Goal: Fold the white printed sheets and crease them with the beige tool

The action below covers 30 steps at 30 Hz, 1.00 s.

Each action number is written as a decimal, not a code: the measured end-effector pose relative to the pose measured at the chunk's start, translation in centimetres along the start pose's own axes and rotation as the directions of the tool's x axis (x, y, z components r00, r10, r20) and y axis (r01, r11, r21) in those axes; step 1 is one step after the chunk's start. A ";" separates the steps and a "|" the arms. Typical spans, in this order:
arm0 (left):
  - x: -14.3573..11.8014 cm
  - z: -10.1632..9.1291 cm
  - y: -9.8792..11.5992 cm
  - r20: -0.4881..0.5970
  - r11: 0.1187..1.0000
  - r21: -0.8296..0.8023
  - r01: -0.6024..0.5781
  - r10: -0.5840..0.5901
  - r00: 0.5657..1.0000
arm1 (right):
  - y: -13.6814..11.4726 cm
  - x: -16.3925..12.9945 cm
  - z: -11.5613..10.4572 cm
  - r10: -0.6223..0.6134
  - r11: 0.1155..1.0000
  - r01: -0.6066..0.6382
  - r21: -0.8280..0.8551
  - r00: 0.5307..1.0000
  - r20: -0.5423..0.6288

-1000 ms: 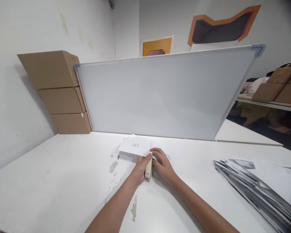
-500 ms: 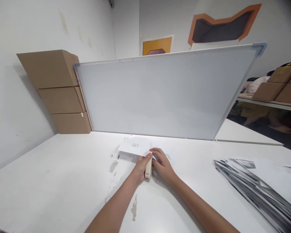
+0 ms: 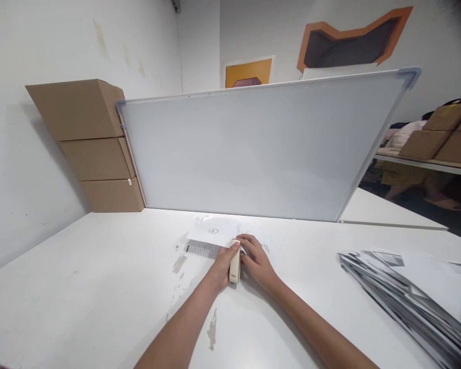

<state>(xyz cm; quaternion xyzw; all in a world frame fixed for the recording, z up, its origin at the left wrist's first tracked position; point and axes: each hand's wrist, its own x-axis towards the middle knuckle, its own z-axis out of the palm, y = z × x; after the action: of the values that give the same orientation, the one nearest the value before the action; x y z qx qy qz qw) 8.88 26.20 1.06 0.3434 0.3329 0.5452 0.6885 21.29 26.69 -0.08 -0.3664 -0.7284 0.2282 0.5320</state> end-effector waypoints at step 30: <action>0.0 0.2 0.0 -0.027 1.000 -0.027 -0.013 0.012 1.000 | 0.5 0.4 -0.3 0.055 0.996 -0.059 0.067 0.997 0.060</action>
<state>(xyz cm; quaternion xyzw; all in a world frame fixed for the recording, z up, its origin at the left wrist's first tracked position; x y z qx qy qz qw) 9.11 26.20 1.15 0.3287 0.3326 0.5586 0.6850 21.61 27.27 -0.09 -0.3615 -0.7246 0.2788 0.5163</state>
